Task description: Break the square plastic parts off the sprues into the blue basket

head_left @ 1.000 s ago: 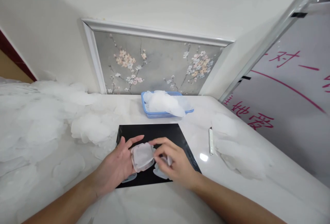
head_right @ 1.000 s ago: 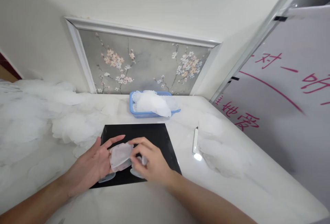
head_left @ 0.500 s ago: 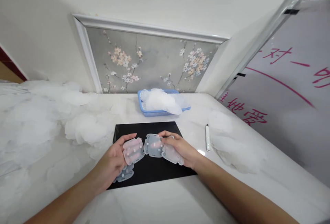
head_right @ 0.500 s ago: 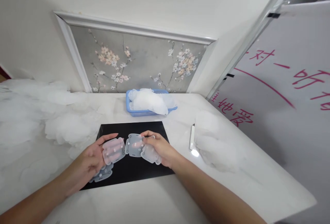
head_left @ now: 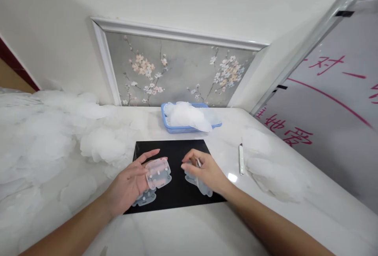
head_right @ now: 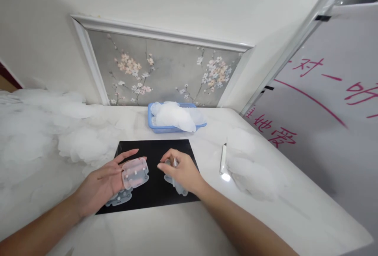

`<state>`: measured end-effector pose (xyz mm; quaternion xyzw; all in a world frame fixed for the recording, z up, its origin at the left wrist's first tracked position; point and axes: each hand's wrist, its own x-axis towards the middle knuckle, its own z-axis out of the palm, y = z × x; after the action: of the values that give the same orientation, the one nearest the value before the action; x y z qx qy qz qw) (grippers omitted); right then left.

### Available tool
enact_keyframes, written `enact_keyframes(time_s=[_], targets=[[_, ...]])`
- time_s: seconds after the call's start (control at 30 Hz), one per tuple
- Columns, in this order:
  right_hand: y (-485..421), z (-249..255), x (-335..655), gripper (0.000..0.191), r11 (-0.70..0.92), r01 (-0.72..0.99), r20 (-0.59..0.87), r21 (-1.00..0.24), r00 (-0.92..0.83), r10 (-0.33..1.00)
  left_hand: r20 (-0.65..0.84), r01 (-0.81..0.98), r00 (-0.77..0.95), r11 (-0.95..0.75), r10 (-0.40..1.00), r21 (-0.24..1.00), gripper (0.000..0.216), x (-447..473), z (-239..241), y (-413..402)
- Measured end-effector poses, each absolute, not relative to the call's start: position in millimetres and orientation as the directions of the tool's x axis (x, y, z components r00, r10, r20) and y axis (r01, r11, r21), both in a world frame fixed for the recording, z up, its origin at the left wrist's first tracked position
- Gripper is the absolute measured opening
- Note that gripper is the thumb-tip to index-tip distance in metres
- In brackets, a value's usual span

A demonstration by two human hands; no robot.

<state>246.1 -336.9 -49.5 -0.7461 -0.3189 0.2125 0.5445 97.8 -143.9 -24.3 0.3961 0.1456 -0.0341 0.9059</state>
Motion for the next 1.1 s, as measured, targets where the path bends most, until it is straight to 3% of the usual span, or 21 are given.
enact_keyframes(time_s=[0.17,0.27,0.37,0.43,0.53,0.63,0.77,0.87,1.1], targets=[[-335.7,-57.8,231.3,0.042,-0.116,0.628,0.214,-0.769,0.424,0.88,-0.248,0.164,0.969,0.717,0.013,0.678,0.046,96.7,-22.9,-147.9],[-334.8,-57.3,224.0,0.027,-0.007,0.724,0.32,-0.69,0.314,0.894,-0.208,0.172,0.978,0.683,-0.029,0.71,0.049,95.5,-23.4,-151.7],[-335.1,-51.9,223.1,0.015,0.008,0.559,0.299,-0.829,0.431,0.851,-0.2,0.135,0.974,0.437,0.104,0.889,0.046,93.5,-24.6,-150.8],[-335.7,-47.9,226.8,0.021,-0.051,0.289,0.122,-0.956,0.548,0.827,-0.133,0.119,0.963,0.072,0.234,0.99,0.041,91.9,-25.2,-145.6],[-336.0,-45.0,235.6,0.027,-0.089,-0.151,-0.161,-0.985,0.579,0.799,-0.041,0.143,0.971,-0.436,0.236,0.889,0.035,90.8,-26.5,-133.3],[-335.4,-45.7,243.2,0.028,-0.086,-0.367,-0.284,-0.926,0.53,0.799,-0.009,0.133,0.982,-0.662,0.187,0.738,0.031,92.3,-28.0,-122.6],[-335.0,-48.4,247.5,0.027,-0.085,-0.46,-0.334,-0.884,0.495,0.802,-0.064,0.133,0.991,-0.791,0.118,0.597,0.016,93.8,-24.1,-119.6],[-335.3,-50.1,248.2,0.029,-0.084,-0.487,-0.356,-0.869,0.497,0.791,-0.115,0.171,0.985,-0.81,0.129,0.561,0.014,93.5,-17.6,-122.7],[-335.2,-52.0,249.3,0.036,-0.094,-0.513,-0.388,-0.853,0.505,0.771,0.003,0.206,0.944,-0.594,0.331,0.778,0.018,93.7,-11.5,-133.4]])
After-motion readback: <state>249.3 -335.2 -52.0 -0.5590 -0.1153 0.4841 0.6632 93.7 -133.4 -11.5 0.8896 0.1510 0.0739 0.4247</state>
